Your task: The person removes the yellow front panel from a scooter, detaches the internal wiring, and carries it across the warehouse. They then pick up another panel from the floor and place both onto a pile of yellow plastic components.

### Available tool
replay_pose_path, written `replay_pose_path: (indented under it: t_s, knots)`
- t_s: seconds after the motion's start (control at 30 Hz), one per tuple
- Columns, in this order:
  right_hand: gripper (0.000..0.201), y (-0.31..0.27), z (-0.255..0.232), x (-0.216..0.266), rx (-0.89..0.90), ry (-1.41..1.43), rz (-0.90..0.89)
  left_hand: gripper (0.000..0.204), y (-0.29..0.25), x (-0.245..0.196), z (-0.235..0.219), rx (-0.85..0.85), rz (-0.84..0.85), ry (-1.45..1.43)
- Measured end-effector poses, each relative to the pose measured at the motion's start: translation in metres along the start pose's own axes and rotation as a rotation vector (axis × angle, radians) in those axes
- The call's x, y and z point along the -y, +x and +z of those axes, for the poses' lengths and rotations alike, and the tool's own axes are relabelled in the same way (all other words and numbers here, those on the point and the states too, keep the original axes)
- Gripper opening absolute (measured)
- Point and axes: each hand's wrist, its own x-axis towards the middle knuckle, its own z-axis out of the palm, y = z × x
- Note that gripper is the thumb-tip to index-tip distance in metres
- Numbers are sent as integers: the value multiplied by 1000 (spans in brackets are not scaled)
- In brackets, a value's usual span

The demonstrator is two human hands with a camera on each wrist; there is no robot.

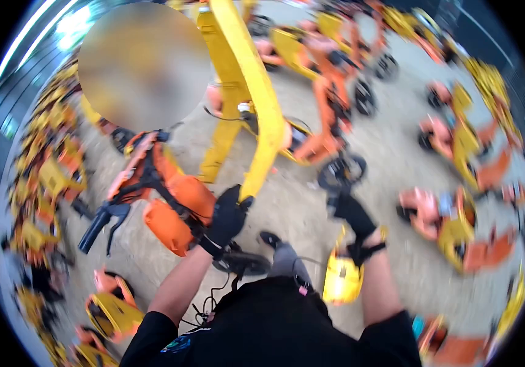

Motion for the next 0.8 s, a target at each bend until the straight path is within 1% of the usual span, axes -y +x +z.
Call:
replay_pose_path:
  t_s: [0.03, 0.07, 0.1, 0.17, 0.2, 0.23, 0.27, 0.3, 0.37, 0.43, 0.47, 0.5, 0.53, 0.57, 0.6, 0.63, 0.67, 0.7, 0.73, 0.77, 0.8]
  knots:
    - [44, -28, 7, 29, -179, -51, -18, 21, -17, 5, 3, 90, 83, 26]
    - [48, -53, 16, 49, -264, 93, -115, 17, -30, -1, 9, 238, 27, 19]
    - [49, -67, -4, 35, -206, 276, -227, 16, -50, 4, 18, 348, 98, 73]
    - [53, -83, 2, 24, -473, 299, -119, 15, -71, -16, 19, 585, 153, 156]
    - [56, -78, -16, -24, -496, 155, -64, 16, -83, -19, 23, 663, 236, 177]
    - [60, -73, -36, -84, -514, 13, -5, 17, -94, -21, 30, 733, 324, 201]
    - [62, -74, -29, -126, -631, 135, 62, 22, -110, -16, 47, 802, 429, 231]
    - [64, -85, -15, -157, -739, 254, 124, 18, -114, -36, 50, 917, 468, 260]
    - [61, -142, 16, -200, -865, 812, 239, 27, -127, -51, 66, 1196, 499, 301]
    - [52, -188, 47, -220, -972, 823, 388, 30, -165, -40, 86, 1261, 566, 250]
    - [49, -204, 49, -250, -967, 868, 469, 28, -182, -35, 92, 1289, 633, 213]
    - [45, -216, 43, -295, -958, 912, 546, 27, -191, -40, 93, 1296, 679, 164]
    - [43, -227, 38, -353, -932, 965, 441, 26, -197, -50, 94, 1362, 657, 188]
    - [40, -241, 48, -348, -959, 972, 358, 25, -199, -63, 100, 1423, 632, 213]
    - [38, -256, 54, -345, -960, 963, 321, 23, -202, -72, 105, 1451, 618, 194]
    - [37, -272, 56, -338, -961, 949, 285, 20, -208, -77, 110, 1441, 652, 209]
    - [35, -289, 55, -325, -971, 1005, 382, 19, -214, -83, 115, 1446, 661, 203]
    - [33, -303, 50, -322, -1000, 1040, 451, 18, -220, -90, 118, 1449, 670, 198]
    - [34, -322, 48, -307, -1058, 1030, 453, 16, -224, -100, 119, 1421, 719, 259]
    - [36, -341, 41, -295, -1114, 1018, 453, 16, -223, -109, 121, 1422, 708, 260]
    - [44, -368, 31, -301, -1172, 1014, 333, 15, -223, -117, 121, 1411, 793, 329]
